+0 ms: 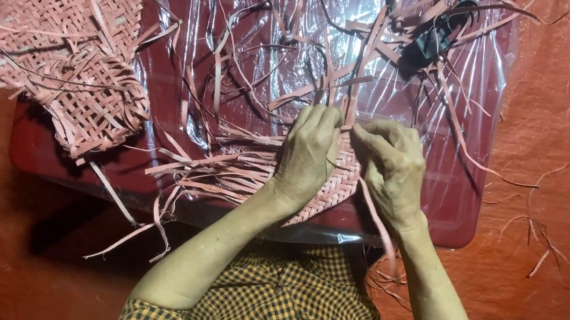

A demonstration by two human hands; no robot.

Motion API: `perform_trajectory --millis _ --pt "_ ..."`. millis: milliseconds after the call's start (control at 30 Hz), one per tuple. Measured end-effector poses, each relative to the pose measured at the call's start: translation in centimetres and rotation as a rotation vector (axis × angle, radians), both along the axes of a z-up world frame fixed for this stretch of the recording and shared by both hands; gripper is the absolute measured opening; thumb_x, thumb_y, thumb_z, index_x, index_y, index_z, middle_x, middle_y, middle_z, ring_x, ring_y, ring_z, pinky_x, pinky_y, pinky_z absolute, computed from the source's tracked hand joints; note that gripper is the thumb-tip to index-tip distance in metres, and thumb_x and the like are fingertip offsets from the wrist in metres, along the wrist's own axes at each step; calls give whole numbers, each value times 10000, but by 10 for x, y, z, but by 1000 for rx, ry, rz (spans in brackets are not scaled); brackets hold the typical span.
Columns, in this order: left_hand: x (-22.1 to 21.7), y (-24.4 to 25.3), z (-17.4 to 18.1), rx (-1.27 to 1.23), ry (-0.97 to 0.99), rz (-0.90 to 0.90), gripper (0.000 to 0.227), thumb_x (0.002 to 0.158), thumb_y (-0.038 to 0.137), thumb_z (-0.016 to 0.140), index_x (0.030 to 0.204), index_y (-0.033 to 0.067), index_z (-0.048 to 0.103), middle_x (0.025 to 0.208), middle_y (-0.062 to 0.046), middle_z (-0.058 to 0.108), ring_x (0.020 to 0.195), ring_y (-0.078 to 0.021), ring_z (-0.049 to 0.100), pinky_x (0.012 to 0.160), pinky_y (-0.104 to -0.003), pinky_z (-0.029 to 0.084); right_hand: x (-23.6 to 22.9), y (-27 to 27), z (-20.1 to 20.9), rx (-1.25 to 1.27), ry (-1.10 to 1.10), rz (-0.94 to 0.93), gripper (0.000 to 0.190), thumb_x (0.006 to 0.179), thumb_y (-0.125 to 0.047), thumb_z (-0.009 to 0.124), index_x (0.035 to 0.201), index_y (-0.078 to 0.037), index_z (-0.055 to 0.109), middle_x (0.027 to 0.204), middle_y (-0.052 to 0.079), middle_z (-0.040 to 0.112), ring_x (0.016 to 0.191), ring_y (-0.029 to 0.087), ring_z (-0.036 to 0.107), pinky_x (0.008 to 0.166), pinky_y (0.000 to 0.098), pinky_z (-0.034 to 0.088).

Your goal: A person is manually weaving thin pink plastic strips together to form a larger mat on a red surface.

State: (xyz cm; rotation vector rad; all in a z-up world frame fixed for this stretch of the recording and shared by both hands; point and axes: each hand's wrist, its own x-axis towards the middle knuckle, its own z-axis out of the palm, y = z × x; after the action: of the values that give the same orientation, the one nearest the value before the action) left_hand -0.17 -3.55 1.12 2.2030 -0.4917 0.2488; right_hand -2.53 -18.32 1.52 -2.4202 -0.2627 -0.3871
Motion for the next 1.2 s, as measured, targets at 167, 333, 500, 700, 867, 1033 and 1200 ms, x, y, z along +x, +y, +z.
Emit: perform_trajectory --millis 167,333,500,700,867,1033,1200 --pt "1 0 4 -66 30 -22 91 816 -5 439 854 78 443 736 -72 455 738 -244 490 666 -328 432 1 9 4 -336 -141 -3 214 757 -70 581 916 -186 664 929 -8 577 873 204 517 746 318 386" --pt "2 8 11 -113 74 -71 224 757 -81 417 929 62 441 782 -117 494 754 -295 505 684 -372 438 2 14 -8 -646 -288 -43 126 742 -103 620 837 -184 638 890 -16 561 850 166 515 753 304 377" --pt "6 17 13 -323 315 -148 421 718 -194 377 1067 37 418 901 -199 542 873 -335 554 811 -434 474 4 1 -24 -201 -28 -114 169 700 -94 609 843 -177 648 816 17 554 787 251 542 655 359 426" --pt "11 11 -8 -184 247 -124 527 691 -221 324 1170 -19 409 900 -163 491 862 -286 508 823 -414 449 8 16 -9 -81 27 -220 138 763 -203 669 898 -206 640 785 1 588 735 234 564 643 352 432" --pt "13 7 0 -74 229 -114 598 730 -186 327 1290 20 370 853 -83 400 791 -209 432 725 -348 422 10 21 3 103 11 -192 71 796 -162 644 865 -161 626 773 38 601 720 282 587 624 373 436" --pt "11 4 51 0 366 -88 501 728 -133 373 1218 -46 430 871 -131 408 774 -224 428 689 -368 424 7 25 3 229 -13 -169 85 791 -135 647 863 -172 622 770 21 606 716 239 615 624 321 439" --pt "18 1 21 -127 387 -73 544 636 -229 353 1162 -102 405 949 -236 425 800 -310 499 676 -394 461 5 27 6 284 -15 -159 71 801 -127 644 866 -150 626 753 42 608 684 254 626 607 316 451"
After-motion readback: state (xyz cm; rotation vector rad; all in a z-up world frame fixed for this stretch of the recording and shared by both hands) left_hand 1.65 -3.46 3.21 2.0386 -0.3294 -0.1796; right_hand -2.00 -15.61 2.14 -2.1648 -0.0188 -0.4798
